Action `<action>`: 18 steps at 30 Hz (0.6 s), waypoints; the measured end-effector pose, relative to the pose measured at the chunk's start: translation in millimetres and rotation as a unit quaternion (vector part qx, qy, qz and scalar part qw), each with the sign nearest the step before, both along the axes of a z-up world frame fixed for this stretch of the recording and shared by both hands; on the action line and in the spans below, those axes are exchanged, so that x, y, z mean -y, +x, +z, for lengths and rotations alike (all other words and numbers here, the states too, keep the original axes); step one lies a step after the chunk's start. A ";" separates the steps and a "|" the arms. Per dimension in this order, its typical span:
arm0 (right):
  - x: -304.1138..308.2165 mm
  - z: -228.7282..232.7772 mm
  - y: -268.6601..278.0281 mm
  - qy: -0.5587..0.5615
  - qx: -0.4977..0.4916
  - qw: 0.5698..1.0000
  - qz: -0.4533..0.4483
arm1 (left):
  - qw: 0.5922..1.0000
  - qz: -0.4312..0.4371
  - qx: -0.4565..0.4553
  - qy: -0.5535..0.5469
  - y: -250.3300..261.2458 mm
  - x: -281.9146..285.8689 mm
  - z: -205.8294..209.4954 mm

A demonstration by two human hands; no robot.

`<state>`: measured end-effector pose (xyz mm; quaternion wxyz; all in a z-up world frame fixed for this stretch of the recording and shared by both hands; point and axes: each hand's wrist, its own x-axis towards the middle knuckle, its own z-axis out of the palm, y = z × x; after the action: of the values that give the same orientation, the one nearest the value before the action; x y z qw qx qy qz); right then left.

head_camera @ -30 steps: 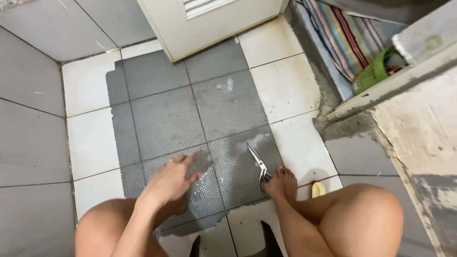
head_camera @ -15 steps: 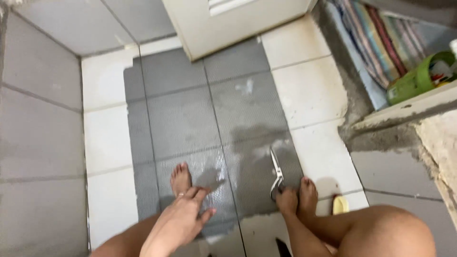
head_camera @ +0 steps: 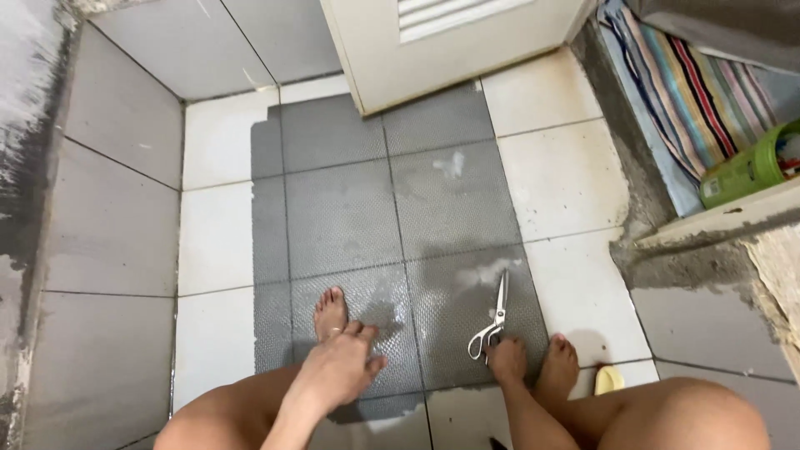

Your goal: Cutting a grey mesh non-slip floor mat to size in a bathroom using scissors.

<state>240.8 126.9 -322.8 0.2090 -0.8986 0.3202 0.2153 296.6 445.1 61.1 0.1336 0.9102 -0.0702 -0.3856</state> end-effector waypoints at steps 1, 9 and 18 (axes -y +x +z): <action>-1.0 5.2 4.2 0.001 0.001 1.000 0.001 | 1.000 0.001 0.001 0.001 0.8 2.7 -2.9; -4.3 66.6 12.7 0.002 -0.144 0.990 0.001 | 0.999 -0.010 -0.031 -0.018 8.7 24.0 15.6; 27.9 -27.9 -4.1 0.287 -0.030 0.947 -0.144 | 0.998 -0.061 0.025 -0.016 5.4 17.6 -22.1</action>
<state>236.6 99.1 -350.7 0.4770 -0.7381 0.3768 0.2928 302.0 427.5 39.0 0.1229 0.9112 -0.1355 -0.3690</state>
